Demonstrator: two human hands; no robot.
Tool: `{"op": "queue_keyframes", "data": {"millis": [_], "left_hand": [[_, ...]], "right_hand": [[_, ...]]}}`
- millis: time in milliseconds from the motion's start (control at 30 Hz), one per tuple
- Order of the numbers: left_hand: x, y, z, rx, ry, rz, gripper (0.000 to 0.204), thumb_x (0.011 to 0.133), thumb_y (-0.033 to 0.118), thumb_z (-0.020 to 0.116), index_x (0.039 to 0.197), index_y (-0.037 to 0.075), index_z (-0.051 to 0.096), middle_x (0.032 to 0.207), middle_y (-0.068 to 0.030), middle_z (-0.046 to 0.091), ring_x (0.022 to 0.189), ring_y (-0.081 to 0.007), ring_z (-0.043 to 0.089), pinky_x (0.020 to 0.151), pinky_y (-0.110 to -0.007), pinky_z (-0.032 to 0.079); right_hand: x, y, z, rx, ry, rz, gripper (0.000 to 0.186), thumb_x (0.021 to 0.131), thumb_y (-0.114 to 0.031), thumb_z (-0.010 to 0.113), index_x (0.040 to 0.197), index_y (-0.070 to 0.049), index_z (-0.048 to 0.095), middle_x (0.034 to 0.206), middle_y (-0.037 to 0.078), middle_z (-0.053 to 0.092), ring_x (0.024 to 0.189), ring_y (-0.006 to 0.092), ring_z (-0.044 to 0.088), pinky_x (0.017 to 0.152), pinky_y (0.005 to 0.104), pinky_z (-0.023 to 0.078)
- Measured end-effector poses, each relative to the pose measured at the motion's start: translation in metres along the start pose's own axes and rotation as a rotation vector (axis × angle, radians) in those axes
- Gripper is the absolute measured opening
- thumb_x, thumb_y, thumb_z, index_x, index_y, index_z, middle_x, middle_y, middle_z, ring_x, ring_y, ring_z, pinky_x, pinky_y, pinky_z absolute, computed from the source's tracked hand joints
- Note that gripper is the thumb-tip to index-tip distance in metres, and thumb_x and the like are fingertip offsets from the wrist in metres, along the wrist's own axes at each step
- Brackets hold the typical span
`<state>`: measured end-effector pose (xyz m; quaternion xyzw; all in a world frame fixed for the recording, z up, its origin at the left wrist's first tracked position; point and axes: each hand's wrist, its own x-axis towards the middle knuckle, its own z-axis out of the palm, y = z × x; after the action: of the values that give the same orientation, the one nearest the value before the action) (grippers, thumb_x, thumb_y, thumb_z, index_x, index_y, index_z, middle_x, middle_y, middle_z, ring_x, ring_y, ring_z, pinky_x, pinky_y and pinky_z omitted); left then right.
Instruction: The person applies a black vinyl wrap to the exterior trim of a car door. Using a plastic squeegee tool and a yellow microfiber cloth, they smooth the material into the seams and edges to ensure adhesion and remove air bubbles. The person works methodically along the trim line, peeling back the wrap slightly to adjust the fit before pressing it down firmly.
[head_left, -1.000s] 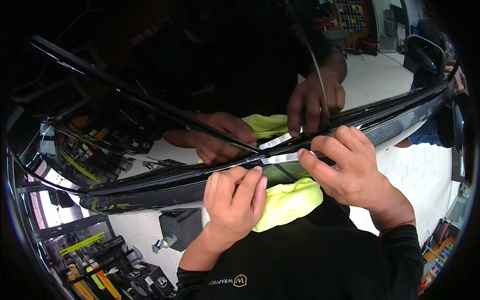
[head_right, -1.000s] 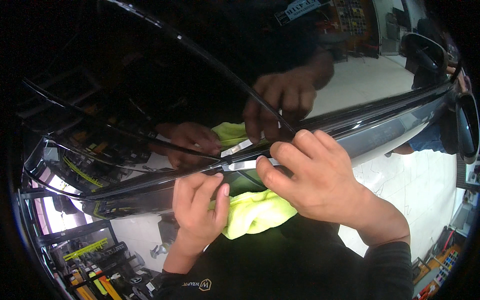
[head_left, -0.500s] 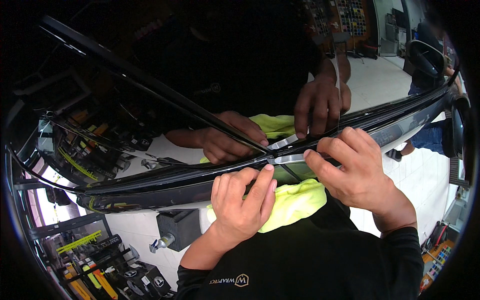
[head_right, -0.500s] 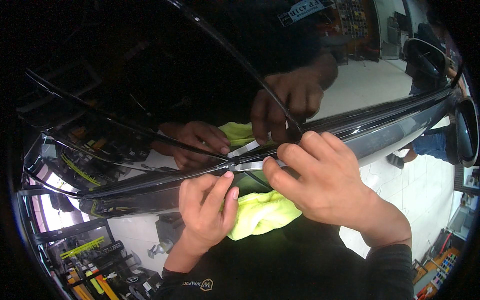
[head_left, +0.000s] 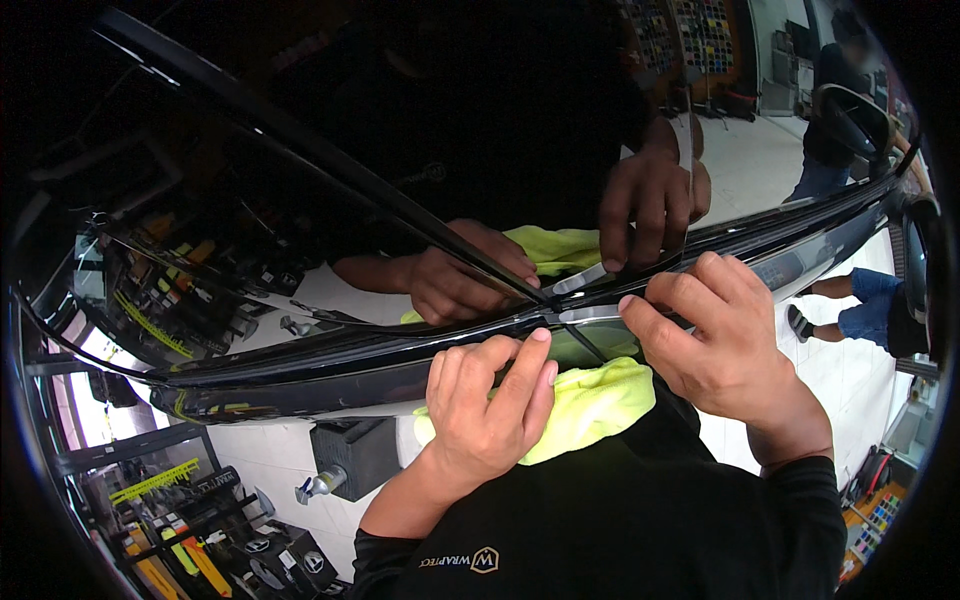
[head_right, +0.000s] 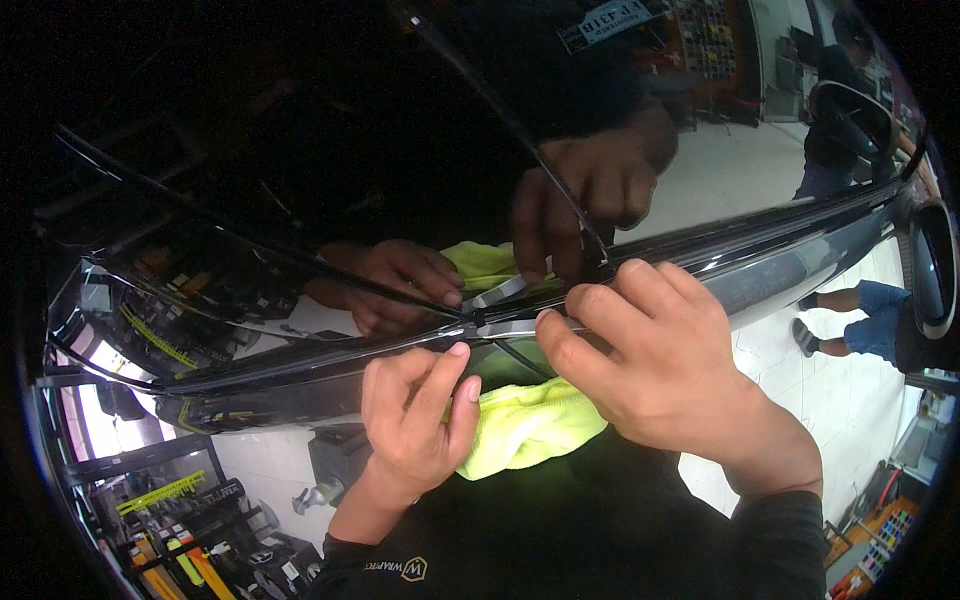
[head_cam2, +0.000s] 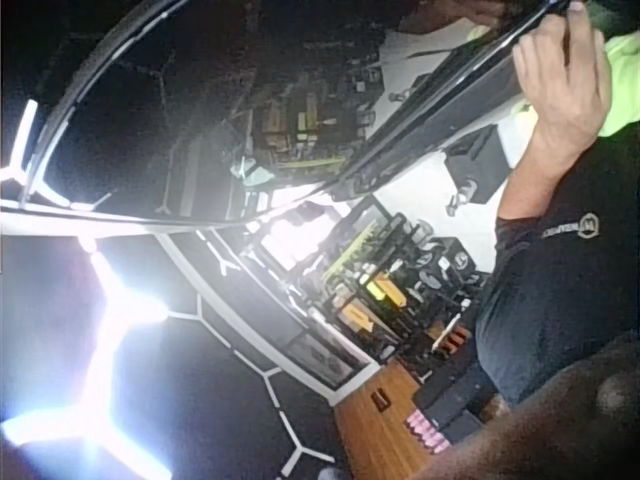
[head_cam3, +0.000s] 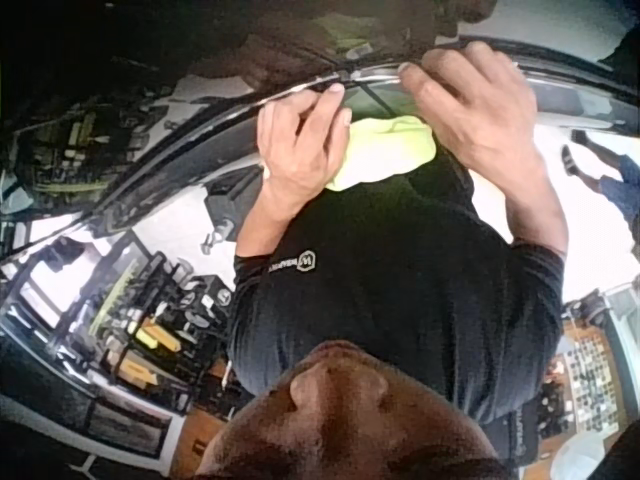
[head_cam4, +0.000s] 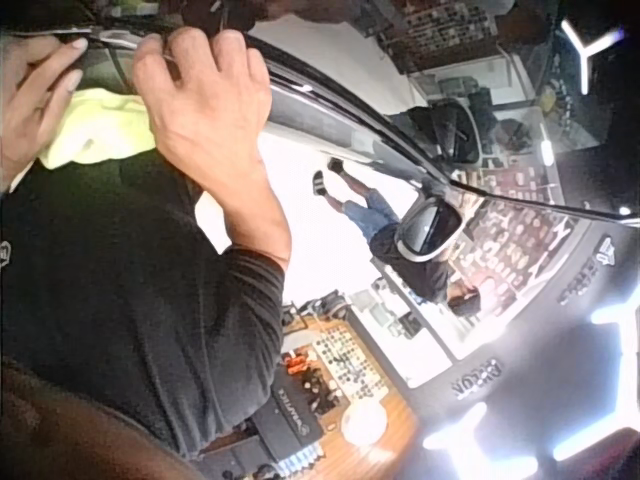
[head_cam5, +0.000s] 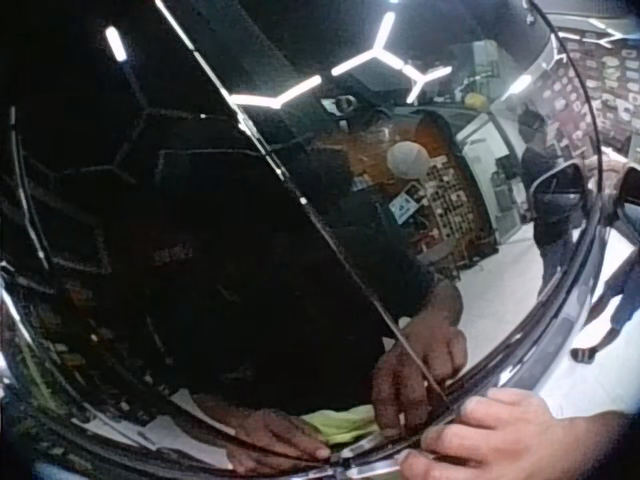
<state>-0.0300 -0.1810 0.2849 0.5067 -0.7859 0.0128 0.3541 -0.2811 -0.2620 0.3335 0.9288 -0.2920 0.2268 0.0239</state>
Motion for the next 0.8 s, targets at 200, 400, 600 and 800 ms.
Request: {"op": "queue_keyframes", "data": {"millis": [200,400,600,800], "left_hand": [[0.0014,0.0033,-0.0017,-0.006,-0.016,-0.019,0.043,0.084,0.005,0.084,0.125,0.001,0.077,0.101,-0.0093,0.065,0.08,-0.0251,0.057,0.071,-0.039,0.046],[0.0004,0.0042,-0.0023,-0.01,-0.031,-0.034,0.045,0.082,0.003,0.084,0.126,0.001,0.077,0.102,-0.0101,0.065,0.082,-0.0262,0.058,0.073,-0.039,0.047],[0.0001,0.0039,-0.0022,-0.014,-0.032,-0.034,0.045,0.081,0.001,0.084,0.125,0.0,0.077,0.102,-0.0101,0.066,0.082,-0.0251,0.058,0.073,-0.038,0.047],[0.0004,0.0042,-0.0032,-0.01,-0.028,-0.03,0.044,0.081,0.001,0.084,0.124,0.0,0.077,0.102,-0.0105,0.066,0.081,-0.0257,0.059,0.072,-0.038,0.048]], "right_hand": [[0.0004,-0.0012,0.0016,-0.002,-0.016,-0.016,0.03,0.079,-0.018,0.074,0.108,-0.01,0.074,0.099,0.004,0.062,0.086,0.0201,0.056,0.069,0.0346,0.044],[0.0028,-0.0032,-0.0006,-0.006,-0.023,-0.011,0.033,0.077,-0.018,0.075,0.109,-0.01,0.074,0.099,0.003,0.062,0.087,0.02,0.056,0.071,0.0349,0.045],[0.0024,-0.0057,-0.0015,-0.021,-0.031,0.001,0.035,0.077,-0.017,0.075,0.111,-0.01,0.074,0.102,0.003,0.063,0.088,0.0203,0.057,0.073,0.0359,0.045],[0.002,-0.006,0.0001,-0.005,-0.02,0.002,0.035,0.077,-0.016,0.076,0.112,-0.009,0.074,0.102,0.004,0.064,0.088,0.0205,0.058,0.073,0.0363,0.045]]}}
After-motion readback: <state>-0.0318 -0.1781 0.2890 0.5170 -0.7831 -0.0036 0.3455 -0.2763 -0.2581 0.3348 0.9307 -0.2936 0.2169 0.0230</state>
